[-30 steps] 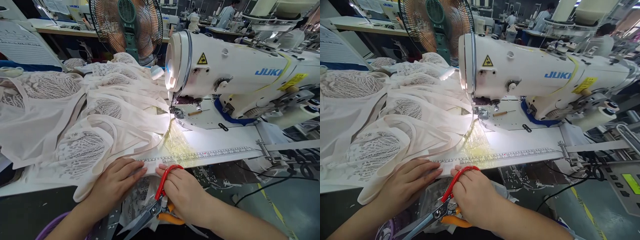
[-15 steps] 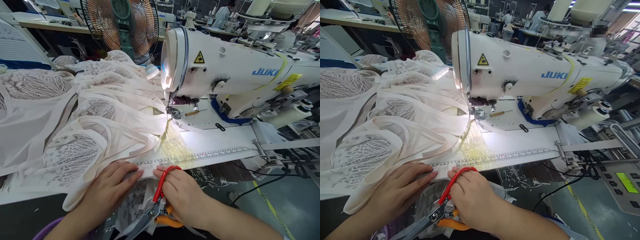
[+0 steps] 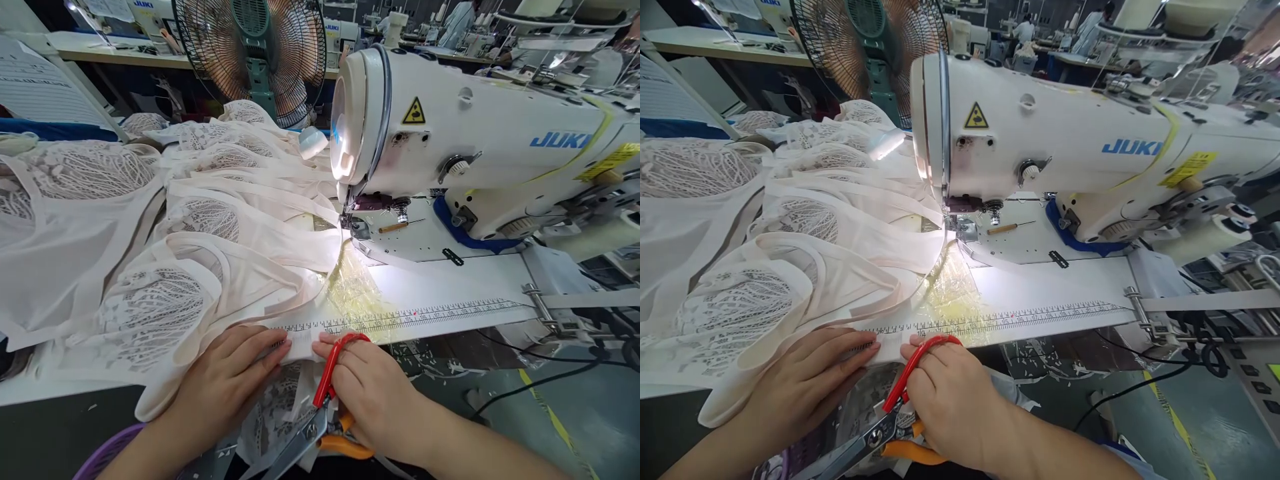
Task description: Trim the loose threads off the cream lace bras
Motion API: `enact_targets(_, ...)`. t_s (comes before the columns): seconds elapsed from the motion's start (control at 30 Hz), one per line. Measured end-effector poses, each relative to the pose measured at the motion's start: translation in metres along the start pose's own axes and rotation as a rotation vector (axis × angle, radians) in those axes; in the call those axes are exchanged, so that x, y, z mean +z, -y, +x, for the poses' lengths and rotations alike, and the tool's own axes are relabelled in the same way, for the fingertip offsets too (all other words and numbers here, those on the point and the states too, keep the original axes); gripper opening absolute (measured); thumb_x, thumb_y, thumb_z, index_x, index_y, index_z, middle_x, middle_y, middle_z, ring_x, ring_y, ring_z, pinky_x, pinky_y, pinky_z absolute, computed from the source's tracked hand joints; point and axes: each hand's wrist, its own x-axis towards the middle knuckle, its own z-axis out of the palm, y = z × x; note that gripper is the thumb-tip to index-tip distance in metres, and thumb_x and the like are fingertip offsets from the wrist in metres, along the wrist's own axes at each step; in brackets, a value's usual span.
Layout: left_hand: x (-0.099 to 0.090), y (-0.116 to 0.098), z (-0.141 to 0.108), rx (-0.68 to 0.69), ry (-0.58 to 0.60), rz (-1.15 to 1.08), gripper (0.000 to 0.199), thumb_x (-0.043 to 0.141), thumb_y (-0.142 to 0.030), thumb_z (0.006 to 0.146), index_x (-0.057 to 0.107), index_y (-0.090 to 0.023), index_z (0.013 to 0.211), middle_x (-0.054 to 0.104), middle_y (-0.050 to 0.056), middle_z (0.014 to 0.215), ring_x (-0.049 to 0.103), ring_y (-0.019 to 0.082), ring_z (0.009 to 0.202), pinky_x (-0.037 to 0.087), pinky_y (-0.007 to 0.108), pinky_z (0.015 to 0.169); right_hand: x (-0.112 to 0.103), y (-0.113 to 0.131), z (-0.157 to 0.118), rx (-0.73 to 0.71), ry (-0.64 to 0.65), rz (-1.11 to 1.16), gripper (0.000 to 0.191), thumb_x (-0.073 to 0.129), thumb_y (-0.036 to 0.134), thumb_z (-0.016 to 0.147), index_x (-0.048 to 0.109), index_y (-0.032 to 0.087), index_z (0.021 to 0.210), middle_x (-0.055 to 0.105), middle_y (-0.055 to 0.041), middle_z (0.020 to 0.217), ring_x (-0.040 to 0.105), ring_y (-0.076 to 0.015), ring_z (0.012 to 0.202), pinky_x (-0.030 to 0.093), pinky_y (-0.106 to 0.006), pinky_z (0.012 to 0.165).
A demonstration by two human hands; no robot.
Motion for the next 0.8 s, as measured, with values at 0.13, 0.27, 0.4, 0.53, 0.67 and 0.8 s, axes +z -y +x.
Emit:
enact_targets(0.13,0.0008,0.0007,0.0003,0.013,0.000,-0.028,0.030,0.052,-0.016,0.082,0.057,-0.020,0.111,0.067,0.003,0.102,0.055,0.018,0.095,0.042,0.032,0.086,-0.0002,-0.0017,0.0012,-0.013,-0.013,-0.001,0.033,0.040,0.012,0.076,0.057,0.002,0.103,0.062,-0.0166,0.110,0.051,-0.0254,0.110,0.041,-0.038,0.097)
enact_targets(0.27,-0.0005,0.0006,0.0028,0.017,-0.015,-0.035,0.029,0.052,-0.016,0.082,0.057,-0.019,0.110,0.067,0.003,0.102,0.055,0.018,0.095,0.042,0.032,0.085,0.0010,-0.0040,0.0016,-0.019,-0.035,0.010,0.030,0.040,0.013,0.079,0.059,0.003,0.099,0.062,-0.0157,0.109,0.053,-0.0246,0.107,0.041,-0.037,0.098)
enact_targets(0.4,-0.0014,0.0025,0.0048,0.030,-0.028,-0.021,0.027,0.051,-0.017,0.082,0.059,-0.019,0.108,0.067,0.003,0.100,0.055,0.018,0.093,0.041,0.031,0.086,0.0006,-0.0045,0.0016,-0.020,-0.034,0.003,0.028,0.041,0.014,0.080,0.059,0.003,0.097,0.062,-0.0165,0.110,0.053,-0.0250,0.106,0.041,-0.038,0.098)
enact_targets(0.53,0.0000,0.0040,0.0021,0.019,-0.010,0.003,0.030,0.053,-0.019,0.081,0.058,-0.022,0.110,0.066,0.003,0.100,0.056,0.019,0.094,0.042,0.031,0.084,-0.0007,-0.0038,0.0010,-0.010,-0.024,0.010,0.029,0.041,0.013,0.079,0.058,0.002,0.099,0.062,-0.0172,0.109,0.052,-0.0246,0.108,0.041,-0.037,0.097)
enact_targets(0.67,0.0009,0.0024,-0.0011,-0.034,0.023,-0.016,0.030,0.052,-0.019,0.081,0.058,-0.024,0.110,0.065,0.004,0.099,0.057,0.018,0.092,0.044,0.031,0.082,-0.0010,-0.0035,0.0004,-0.010,-0.016,0.008,0.029,0.040,0.010,0.078,0.057,0.003,0.100,0.063,-0.0166,0.106,0.052,-0.0234,0.109,0.041,-0.037,0.098)
enact_targets(0.8,-0.0001,0.0009,-0.0010,-0.050,0.040,-0.036,0.029,0.052,-0.018,0.081,0.058,-0.023,0.109,0.064,0.004,0.097,0.056,0.018,0.092,0.044,0.032,0.082,-0.0015,-0.0029,0.0013,-0.008,-0.008,-0.013,0.032,0.039,0.009,0.078,0.055,0.004,0.105,0.063,-0.0166,0.106,0.052,-0.0238,0.109,0.044,-0.038,0.096)
